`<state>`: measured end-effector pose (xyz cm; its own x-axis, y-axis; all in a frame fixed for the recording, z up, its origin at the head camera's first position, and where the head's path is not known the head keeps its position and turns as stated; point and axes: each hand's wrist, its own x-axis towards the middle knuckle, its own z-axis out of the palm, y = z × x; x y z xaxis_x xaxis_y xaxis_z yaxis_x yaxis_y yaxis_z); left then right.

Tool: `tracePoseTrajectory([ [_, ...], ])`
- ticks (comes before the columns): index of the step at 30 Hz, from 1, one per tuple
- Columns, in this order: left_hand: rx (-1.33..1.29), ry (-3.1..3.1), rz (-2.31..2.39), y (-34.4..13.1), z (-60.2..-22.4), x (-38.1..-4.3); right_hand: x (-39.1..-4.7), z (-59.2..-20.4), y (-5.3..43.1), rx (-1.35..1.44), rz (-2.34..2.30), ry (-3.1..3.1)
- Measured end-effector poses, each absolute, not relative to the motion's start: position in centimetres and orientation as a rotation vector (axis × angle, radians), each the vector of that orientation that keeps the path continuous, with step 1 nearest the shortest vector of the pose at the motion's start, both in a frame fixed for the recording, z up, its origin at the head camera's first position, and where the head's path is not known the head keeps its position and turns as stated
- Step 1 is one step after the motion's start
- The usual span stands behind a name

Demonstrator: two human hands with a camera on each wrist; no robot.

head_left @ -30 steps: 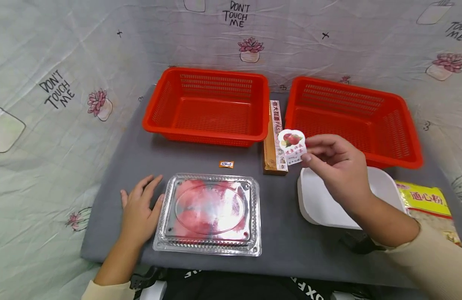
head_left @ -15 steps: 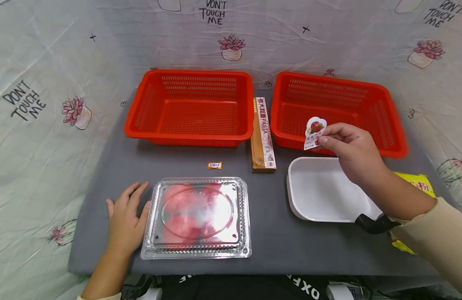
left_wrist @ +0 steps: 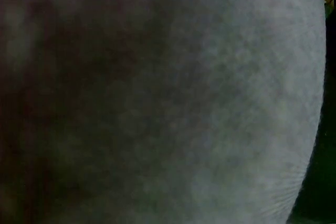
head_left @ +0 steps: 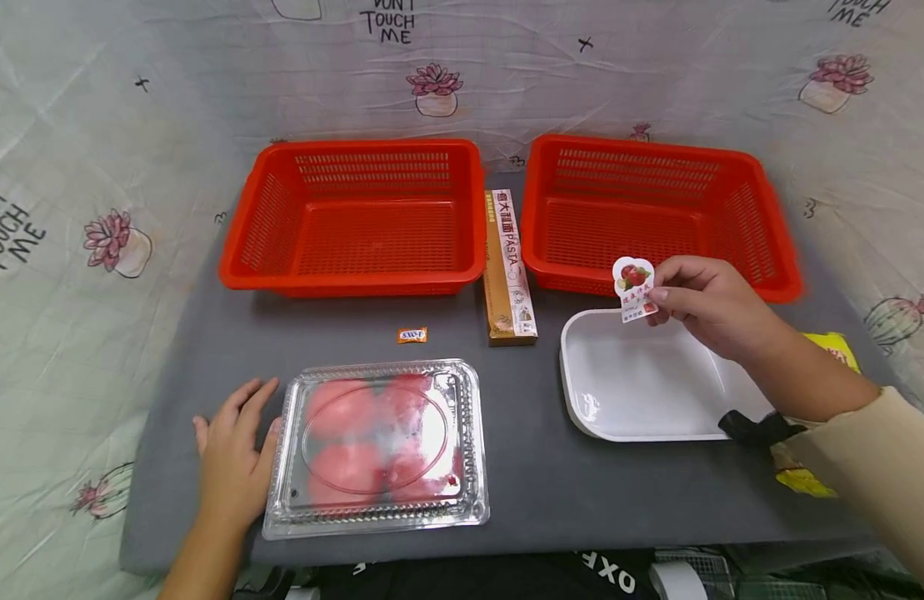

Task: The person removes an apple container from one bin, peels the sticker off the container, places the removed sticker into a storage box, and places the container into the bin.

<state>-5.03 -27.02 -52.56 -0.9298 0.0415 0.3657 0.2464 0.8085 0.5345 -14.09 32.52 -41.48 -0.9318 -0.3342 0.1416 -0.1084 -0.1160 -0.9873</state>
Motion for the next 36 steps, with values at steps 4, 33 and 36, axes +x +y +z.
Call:
tracePoseTrajectory([
  [4,-0.208,-2.692,-0.845,-27.1,-52.3,-4.9,-14.8,-40.9,33.9,-0.467,-1.988,2.055],
  [33,-0.207,-2.691,-0.795,-26.7,-52.6,-5.0,-15.4,-44.5,34.2,-0.111,-0.887,2.093],
  [36,-0.204,-2.696,-0.787,-26.7,-52.6,-5.1,-15.5,-44.5,34.1,-0.126,-0.824,2.122],
])
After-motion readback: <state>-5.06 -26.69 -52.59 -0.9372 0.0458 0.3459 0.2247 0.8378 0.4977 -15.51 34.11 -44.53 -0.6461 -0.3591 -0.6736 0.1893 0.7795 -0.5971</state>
